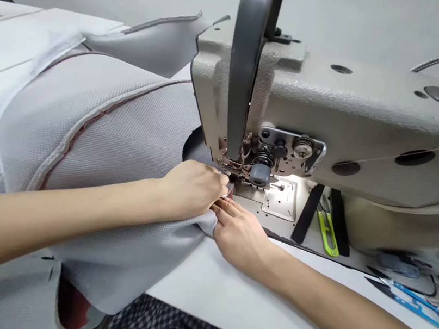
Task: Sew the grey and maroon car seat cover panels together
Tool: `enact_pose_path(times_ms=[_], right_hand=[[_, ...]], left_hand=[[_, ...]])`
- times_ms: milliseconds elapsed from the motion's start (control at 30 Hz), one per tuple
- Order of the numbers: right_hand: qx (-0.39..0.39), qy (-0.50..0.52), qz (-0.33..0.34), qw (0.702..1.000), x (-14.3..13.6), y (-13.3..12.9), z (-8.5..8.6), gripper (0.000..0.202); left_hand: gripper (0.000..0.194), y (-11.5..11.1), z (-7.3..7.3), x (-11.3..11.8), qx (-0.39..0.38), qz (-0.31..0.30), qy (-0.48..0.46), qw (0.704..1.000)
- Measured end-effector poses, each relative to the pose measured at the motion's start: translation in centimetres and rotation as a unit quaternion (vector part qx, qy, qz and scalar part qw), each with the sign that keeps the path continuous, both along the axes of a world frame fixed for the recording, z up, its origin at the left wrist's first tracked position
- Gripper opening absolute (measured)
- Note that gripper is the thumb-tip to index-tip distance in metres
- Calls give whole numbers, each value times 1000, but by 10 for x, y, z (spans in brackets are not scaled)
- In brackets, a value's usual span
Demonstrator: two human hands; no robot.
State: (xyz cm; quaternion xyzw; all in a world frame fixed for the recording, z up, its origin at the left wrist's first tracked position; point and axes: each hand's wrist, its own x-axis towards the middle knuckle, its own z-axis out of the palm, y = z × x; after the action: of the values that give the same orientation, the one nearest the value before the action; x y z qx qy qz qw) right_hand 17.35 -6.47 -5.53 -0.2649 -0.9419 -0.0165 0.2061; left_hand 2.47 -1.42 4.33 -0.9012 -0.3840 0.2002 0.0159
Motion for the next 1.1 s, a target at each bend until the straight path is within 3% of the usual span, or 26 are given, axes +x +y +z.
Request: enact_pose_path(times_ms=[233, 467, 600, 933, 1033, 1100], right_hand=[[-48, -5, -43, 998, -2, 6, -2, 28], [-66, 39, 32, 997, 6, 9, 4, 30], [-65, -20, 2, 998, 0, 9, 2, 22], [-75, -9, -34, 997, -9, 18, -5, 18], [-120, 29, -32, 992, -5, 20, -1, 18], [-202, 72, -15, 977, 5, 23, 8, 10]], left_hand=[[28, 5, -2, 0, 34, -17, -5, 999], [27, 2, -1, 1, 31, -8, -21, 999], [26, -1, -1, 6, 2, 39, -34, 999], [28, 4, 1, 8, -6, 30, -13, 999], [28, 9, 3, 11, 3, 34, 7, 999], [27, 4, 12, 10, 5, 40, 3, 999]])
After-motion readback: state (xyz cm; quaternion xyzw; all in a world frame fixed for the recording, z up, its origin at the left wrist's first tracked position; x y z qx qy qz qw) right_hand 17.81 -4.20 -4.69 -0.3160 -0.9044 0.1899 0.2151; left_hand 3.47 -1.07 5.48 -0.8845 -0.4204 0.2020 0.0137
